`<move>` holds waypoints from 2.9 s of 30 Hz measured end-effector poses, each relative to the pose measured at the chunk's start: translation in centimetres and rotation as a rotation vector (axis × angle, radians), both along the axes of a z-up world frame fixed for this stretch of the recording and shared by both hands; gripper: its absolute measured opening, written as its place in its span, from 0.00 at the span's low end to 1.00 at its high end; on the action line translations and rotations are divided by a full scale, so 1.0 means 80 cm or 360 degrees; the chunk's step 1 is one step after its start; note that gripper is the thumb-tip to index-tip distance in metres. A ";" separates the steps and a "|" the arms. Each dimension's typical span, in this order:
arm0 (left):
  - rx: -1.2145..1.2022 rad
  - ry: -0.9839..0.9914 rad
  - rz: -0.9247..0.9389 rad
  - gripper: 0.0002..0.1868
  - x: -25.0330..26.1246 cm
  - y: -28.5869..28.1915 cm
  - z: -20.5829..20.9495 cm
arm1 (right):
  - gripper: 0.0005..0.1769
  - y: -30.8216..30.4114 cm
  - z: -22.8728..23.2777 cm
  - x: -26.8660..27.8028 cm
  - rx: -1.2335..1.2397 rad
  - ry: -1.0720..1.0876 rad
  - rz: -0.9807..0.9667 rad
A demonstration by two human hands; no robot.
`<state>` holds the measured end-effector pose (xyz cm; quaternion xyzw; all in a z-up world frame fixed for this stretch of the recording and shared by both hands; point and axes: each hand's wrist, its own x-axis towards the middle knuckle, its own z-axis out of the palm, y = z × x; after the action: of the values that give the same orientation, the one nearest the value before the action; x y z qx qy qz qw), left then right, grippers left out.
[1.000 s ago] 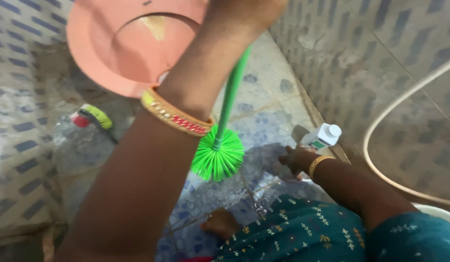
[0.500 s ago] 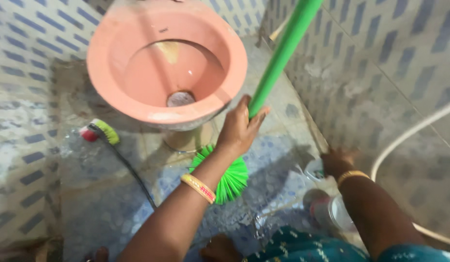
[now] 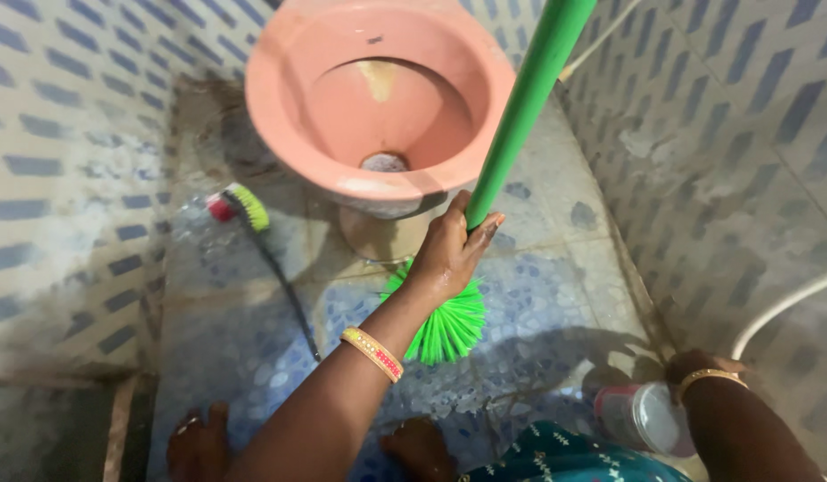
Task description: The person pours cleaning liquid into a pink toilet, mixes detergent in a bucket of water, and uses a brush to scrub the bathroom floor around the toilet.
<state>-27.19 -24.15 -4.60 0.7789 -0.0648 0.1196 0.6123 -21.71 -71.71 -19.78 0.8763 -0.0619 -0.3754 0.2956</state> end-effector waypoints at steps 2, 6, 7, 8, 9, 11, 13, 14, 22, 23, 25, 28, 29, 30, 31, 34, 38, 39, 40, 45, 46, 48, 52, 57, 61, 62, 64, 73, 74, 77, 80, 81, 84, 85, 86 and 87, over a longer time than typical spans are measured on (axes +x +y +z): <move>-0.0118 -0.0004 -0.0011 0.18 -0.011 0.012 -0.007 | 0.43 0.048 0.013 0.011 -0.0066 0.0126 0.0127; -0.0204 -0.0208 0.0047 0.17 -0.032 0.047 -0.034 | 0.44 0.183 0.036 0.027 -0.0048 0.0279 0.0507; -0.0193 -0.0199 0.0100 0.15 -0.038 0.061 -0.041 | 0.44 0.223 0.040 0.032 -0.0006 0.0273 0.0621; -0.0183 -0.0187 0.0147 0.14 -0.045 0.076 -0.047 | 0.40 0.261 0.042 0.033 0.0089 0.0203 0.0760; -0.0181 -0.0186 0.0162 0.14 -0.054 0.094 -0.052 | 0.35 0.295 0.044 0.034 0.0359 0.0140 0.0850; -0.0456 0.0096 0.0161 0.12 -0.073 0.141 -0.057 | 0.31 0.371 0.033 0.035 0.0562 0.0114 0.1148; -0.0334 0.0080 0.0285 0.16 -0.102 0.193 -0.060 | 0.27 0.452 0.003 0.034 0.0772 0.0177 0.1362; -0.0465 -0.0048 0.0382 0.17 -0.113 0.214 -0.061 | 0.25 0.489 -0.017 0.029 0.0963 0.0136 0.1387; -0.0846 -0.0528 0.0993 0.15 -0.168 0.326 -0.056 | 0.23 0.747 -0.182 -0.041 0.1971 0.0090 0.1134; -0.0800 -0.0549 0.0985 0.16 -0.173 0.336 -0.059 | 0.23 0.767 -0.189 -0.049 0.2085 0.0080 0.0967; -0.0770 -0.0495 0.0924 0.15 -0.180 0.344 -0.066 | 0.25 0.806 -0.183 -0.062 0.2074 0.0090 0.0903; -0.0780 -0.0386 0.0748 0.15 -0.182 0.351 -0.069 | 0.31 0.859 -0.141 -0.071 0.1820 0.0038 0.0907; -0.0810 -0.0316 0.0644 0.17 -0.185 0.354 -0.068 | 0.36 0.874 -0.132 -0.076 0.1587 -0.0008 0.0966; -0.0807 -0.0314 0.0654 0.17 -0.184 0.357 -0.066 | 0.36 0.887 -0.129 -0.078 0.1589 0.0001 0.0973; -0.0855 -0.0303 0.0657 0.17 -0.183 0.360 -0.064 | 0.32 0.898 -0.134 -0.079 0.1593 0.0167 0.0927; -0.0875 -0.0244 0.0696 0.15 -0.179 0.372 -0.057 | 0.29 0.921 -0.179 -0.076 0.1710 0.0291 0.0888; -0.0964 -0.0282 0.0635 0.16 -0.183 0.375 -0.063 | 0.26 0.957 -0.202 -0.055 0.1708 0.0230 0.0929; -0.0969 -0.0273 0.0644 0.16 -0.185 0.380 -0.064 | 0.25 0.962 -0.194 -0.051 0.1644 0.0219 0.0950; -0.0954 -0.0322 0.0631 0.16 -0.187 0.382 -0.067 | 0.24 0.956 -0.186 -0.049 0.1562 0.0217 0.0970; -0.1039 -0.0322 0.0562 0.17 -0.197 0.370 -0.069 | 0.24 0.911 -0.161 -0.022 0.1751 0.0025 0.0978; -0.0984 -0.0339 0.0594 0.16 -0.197 0.368 -0.070 | 0.21 0.899 -0.165 -0.007 0.1968 -0.0044 0.0843; -0.0933 -0.0376 0.0589 0.15 -0.193 0.366 -0.076 | 0.18 0.869 -0.170 0.026 0.2179 -0.0160 0.0700; -0.1033 -0.0289 0.0684 0.13 -0.176 0.367 -0.083 | 0.10 0.777 -0.113 0.070 0.2792 0.0242 0.0011; -0.0927 -0.0218 0.0775 0.10 -0.151 0.345 -0.080 | 0.11 0.625 -0.011 0.085 0.2064 0.0759 0.0441; -0.0703 -0.0236 0.0786 0.14 -0.145 0.327 -0.069 | 0.11 0.479 0.007 0.102 0.1403 0.0780 0.1099; -0.0686 -0.0249 0.0802 0.12 -0.144 0.321 -0.065 | 0.12 0.436 0.009 0.107 0.1328 0.0737 0.0995; -0.0678 -0.0191 0.0798 0.12 -0.148 0.312 -0.061 | 0.14 0.351 0.009 0.111 0.0897 0.0634 0.1296; -0.0707 -0.0160 0.0800 0.11 -0.174 0.306 -0.065 | 0.27 0.037 0.086 -0.001 0.0598 -0.0809 -0.0375; -0.0676 -0.0179 0.0788 0.12 -0.170 0.308 -0.064 | 0.27 0.029 0.091 -0.013 0.0607 -0.0820 -0.0389; -0.0645 -0.0113 0.0794 0.10 -0.160 0.312 -0.074 | 0.28 0.042 0.095 -0.008 0.0525 -0.0571 -0.0037; -0.0452 -0.0097 0.0753 0.10 -0.150 0.312 -0.075 | 0.35 0.137 0.127 0.052 0.0603 -0.0357 0.0519; -0.0481 -0.0034 0.0732 0.09 -0.143 0.314 -0.063 | 0.37 0.189 0.139 0.071 0.0686 -0.0325 0.0695; 0.0010 0.0303 0.0680 0.13 -0.155 0.318 -0.006 | 0.46 0.373 0.142 0.064 0.1077 -0.0193 0.1186; -0.0101 0.0260 0.0598 0.13 -0.164 0.312 0.014 | 0.50 0.435 0.141 0.045 0.1238 -0.0171 0.1281; -0.0201 0.0193 0.0518 0.12 -0.167 0.311 0.042 | 0.54 0.497 0.147 0.027 0.1460 -0.0146 0.1280; -0.0193 0.0182 0.0551 0.12 -0.167 0.314 0.070 | 0.59 0.565 0.148 0.005 0.1521 -0.0179 0.1477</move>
<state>-40.51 0.95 1.00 0.7455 0.1123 0.1825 0.6311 -21.35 -26.48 -7.96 0.8648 0.4794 -0.1492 0.0019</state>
